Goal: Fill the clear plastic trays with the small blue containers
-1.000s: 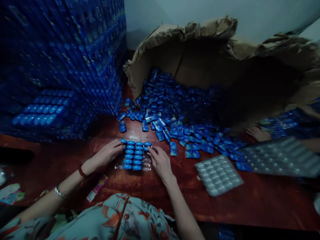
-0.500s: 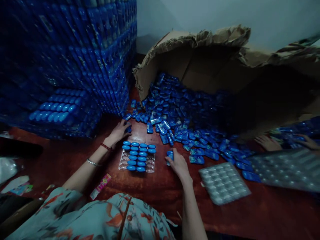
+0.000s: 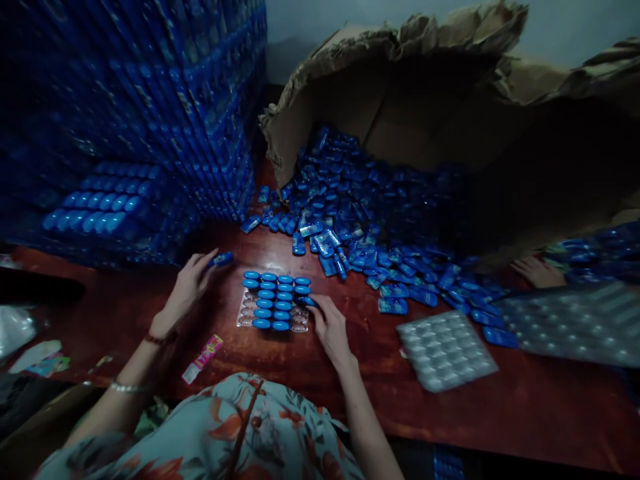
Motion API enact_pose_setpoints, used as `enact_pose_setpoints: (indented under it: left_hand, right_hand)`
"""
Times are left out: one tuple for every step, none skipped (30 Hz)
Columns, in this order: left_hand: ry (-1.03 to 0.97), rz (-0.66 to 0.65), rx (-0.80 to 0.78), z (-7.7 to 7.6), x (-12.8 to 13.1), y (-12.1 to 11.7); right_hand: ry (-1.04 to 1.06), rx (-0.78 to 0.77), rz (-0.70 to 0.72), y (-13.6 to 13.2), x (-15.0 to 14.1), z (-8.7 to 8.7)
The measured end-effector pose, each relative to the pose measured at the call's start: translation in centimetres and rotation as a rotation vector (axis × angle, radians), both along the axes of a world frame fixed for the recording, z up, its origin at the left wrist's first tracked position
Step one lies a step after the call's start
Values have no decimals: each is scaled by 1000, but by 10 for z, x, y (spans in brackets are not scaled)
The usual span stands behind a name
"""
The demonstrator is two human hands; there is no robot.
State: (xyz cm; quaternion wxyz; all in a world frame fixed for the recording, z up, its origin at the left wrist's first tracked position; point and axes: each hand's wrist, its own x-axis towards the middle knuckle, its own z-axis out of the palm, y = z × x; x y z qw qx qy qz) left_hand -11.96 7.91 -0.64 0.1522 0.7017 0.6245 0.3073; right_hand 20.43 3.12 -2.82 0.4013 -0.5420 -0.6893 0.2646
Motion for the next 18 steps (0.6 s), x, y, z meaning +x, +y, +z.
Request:
enact_pose_setpoints:
  left_hand:
    - [-64, 35, -6, 4, -2, -16]
    - [-126, 70, -24, 7, -3, -32]
    - [-178, 91, -51, 11, -1, -47]
    - [-217, 95, -78, 14, 2, -60]
    - [-238, 77, -100, 17, 6, -69]
    - [-240, 38, -113, 19, 11, -76]
    - [-231, -12, -111, 19, 16, -79]
    - [-214, -61, -91, 19, 21, -79]
    - [-190, -106, -60, 17, 26, -76]
    - [-159, -143, -19, 15, 29, -72]
    - [-122, -187, 20, 13, 32, -66]
    - [-81, -238, 51, 10, 35, -60]
    - [-41, -294, 73, 8, 36, -55]
    - [-2, -352, 82, 7, 37, -50]
    - [33, -402, 84, 6, 38, -47]
    - [68, -442, 83, 6, 38, -44]
    - [105, -471, 79, 7, 38, -42]
    - [144, -494, 77, 9, 38, -40]
  right_hand:
    - [-49, 32, 66, 1, 2, 1]
    - [-103, 48, 131, 2, 5, 3]
    - [-165, 52, 189, 3, 8, 6]
    - [-239, 50, 240, 4, 11, 10]
    - [-321, 47, 284, 5, 13, 15]
    - [-403, 47, 321, 6, 13, 21]
    - [-484, 50, 349, 7, 13, 26]
    - [-556, 59, 370, 9, 11, 31]
    - [-618, 69, 384, 11, 9, 35]
    - [-668, 80, 396, 12, 7, 38]
    - [-709, 89, 408, 14, 4, 40]
    - [-739, 97, 416, 15, 2, 41]
    - [-759, 106, 423, 16, 1, 41]
    - [-770, 116, 426, 17, 1, 39]
    - [-774, 128, 421, 17, 2, 37]
    - [-770, 142, 407, 16, 3, 34]
    - [-760, 156, 384, 15, 4, 30]
    - [-749, 169, 357, 13, 5, 26]
